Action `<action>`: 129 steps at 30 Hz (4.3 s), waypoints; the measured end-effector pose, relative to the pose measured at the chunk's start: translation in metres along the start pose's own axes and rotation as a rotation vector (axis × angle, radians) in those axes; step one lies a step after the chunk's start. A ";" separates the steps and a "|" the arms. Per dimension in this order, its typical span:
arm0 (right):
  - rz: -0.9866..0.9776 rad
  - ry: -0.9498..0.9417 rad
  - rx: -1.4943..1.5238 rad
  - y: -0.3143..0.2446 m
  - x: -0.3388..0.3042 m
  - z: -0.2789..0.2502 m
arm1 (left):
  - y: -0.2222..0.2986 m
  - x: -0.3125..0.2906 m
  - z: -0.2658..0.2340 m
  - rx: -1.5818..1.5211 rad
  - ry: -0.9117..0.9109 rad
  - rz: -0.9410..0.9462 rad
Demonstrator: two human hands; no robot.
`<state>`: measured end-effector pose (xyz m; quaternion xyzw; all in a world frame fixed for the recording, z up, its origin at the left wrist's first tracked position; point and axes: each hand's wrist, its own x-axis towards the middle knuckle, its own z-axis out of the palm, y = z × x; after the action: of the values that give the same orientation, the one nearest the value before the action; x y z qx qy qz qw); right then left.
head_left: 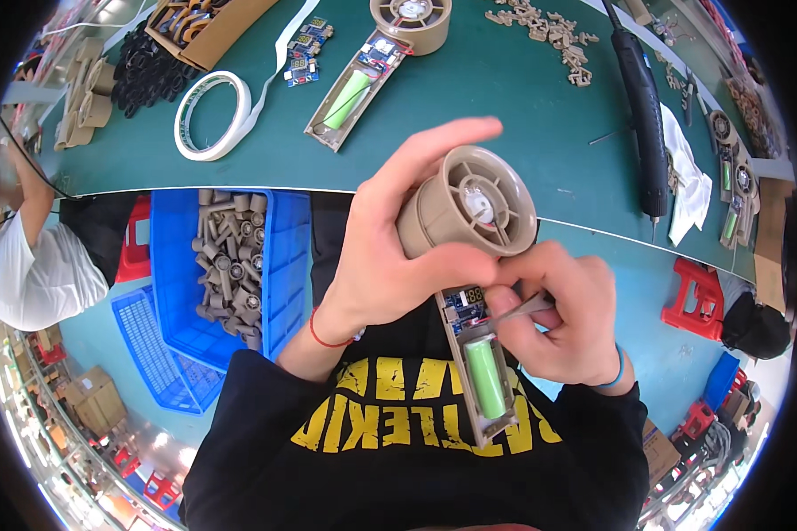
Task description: Assembling the components of small portable hand-held fans on an industrial production line.
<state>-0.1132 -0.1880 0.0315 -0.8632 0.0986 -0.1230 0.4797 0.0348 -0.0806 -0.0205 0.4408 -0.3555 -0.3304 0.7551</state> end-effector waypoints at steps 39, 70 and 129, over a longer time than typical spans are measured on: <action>-0.412 -0.043 -0.460 -0.009 -0.016 -0.005 | 0.020 -0.021 0.006 0.238 0.031 -0.159; 0.718 -0.597 0.544 0.044 -0.098 0.063 | -0.010 -0.099 -0.020 0.533 -0.889 -0.510; 0.738 -0.710 0.756 0.054 -0.120 0.046 | -0.027 -0.119 -0.011 0.268 -1.108 -0.815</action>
<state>-0.2161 -0.1443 -0.0519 -0.5317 0.1740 0.3178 0.7655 -0.0242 0.0100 -0.0776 0.3949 -0.5321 -0.7166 0.2177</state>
